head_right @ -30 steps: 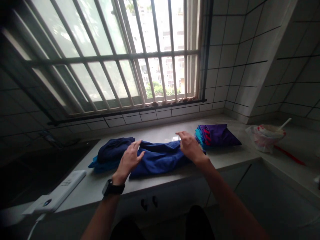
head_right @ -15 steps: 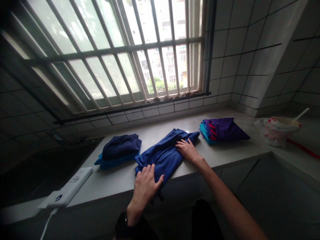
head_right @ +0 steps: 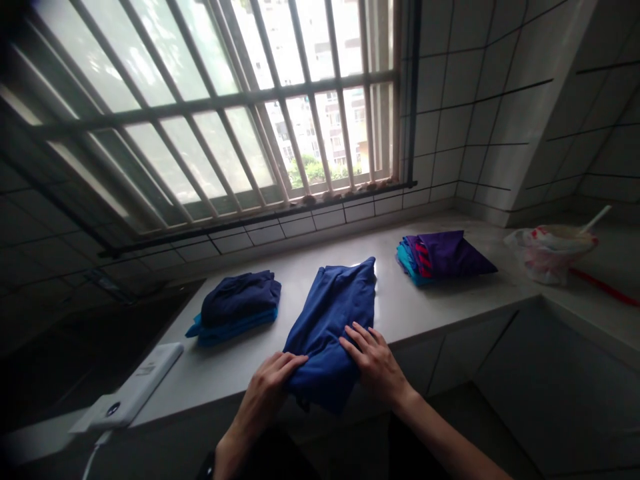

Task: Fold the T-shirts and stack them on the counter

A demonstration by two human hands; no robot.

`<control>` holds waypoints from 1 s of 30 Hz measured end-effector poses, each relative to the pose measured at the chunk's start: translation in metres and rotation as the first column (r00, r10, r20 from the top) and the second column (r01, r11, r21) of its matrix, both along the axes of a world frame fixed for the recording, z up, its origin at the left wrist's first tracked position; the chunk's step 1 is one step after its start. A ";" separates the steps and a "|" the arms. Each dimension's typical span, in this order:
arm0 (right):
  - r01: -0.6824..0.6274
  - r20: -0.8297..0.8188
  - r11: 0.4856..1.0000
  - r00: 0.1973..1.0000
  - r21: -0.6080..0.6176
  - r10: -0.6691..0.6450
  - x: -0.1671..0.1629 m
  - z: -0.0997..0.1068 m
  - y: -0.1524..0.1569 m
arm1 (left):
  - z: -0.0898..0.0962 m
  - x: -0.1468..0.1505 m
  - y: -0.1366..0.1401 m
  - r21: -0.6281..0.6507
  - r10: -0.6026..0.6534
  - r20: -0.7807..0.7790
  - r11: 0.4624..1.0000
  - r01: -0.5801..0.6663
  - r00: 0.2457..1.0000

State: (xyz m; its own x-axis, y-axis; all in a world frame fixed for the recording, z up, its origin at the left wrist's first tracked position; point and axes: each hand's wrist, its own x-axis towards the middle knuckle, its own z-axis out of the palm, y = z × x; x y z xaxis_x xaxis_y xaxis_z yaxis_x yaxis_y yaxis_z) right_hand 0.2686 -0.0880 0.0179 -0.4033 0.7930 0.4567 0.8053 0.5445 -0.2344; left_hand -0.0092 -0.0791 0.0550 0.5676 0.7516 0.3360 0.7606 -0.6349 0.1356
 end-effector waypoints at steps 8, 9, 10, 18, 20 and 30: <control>0.000 -0.546 0.991 0.834 -0.135 -0.074 0.016 0.066 0.043 | 0.106 0.026 0.047 0.235 0.072 0.289 0.961 -0.144 0.955; 0.102 -0.573 0.981 0.800 -0.164 -0.179 0.018 0.068 0.057 | 0.111 0.040 0.059 0.234 0.106 0.321 0.954 -0.187 0.941; 0.211 -0.572 0.957 0.768 -0.198 -0.287 0.019 0.068 0.071 | 0.111 0.053 0.071 0.212 0.152 0.339 0.949 -0.233 0.928; 0.588 -0.357 0.786 0.704 -0.191 -0.613 0.010 0.021 0.106 | 0.041 0.096 0.112 -0.430 0.655 0.024 0.689 -0.583 0.756; 0.525 -0.397 0.834 0.739 -0.168 -0.545 0.010 0.018 0.102 | 0.036 0.097 0.107 -0.497 0.695 0.101 0.655 -0.569 0.711; 0.146 -0.549 0.975 0.807 -0.170 -0.217 0.016 0.011 0.095 | 0.069 0.071 0.114 -0.529 0.459 0.544 0.838 -0.138 0.702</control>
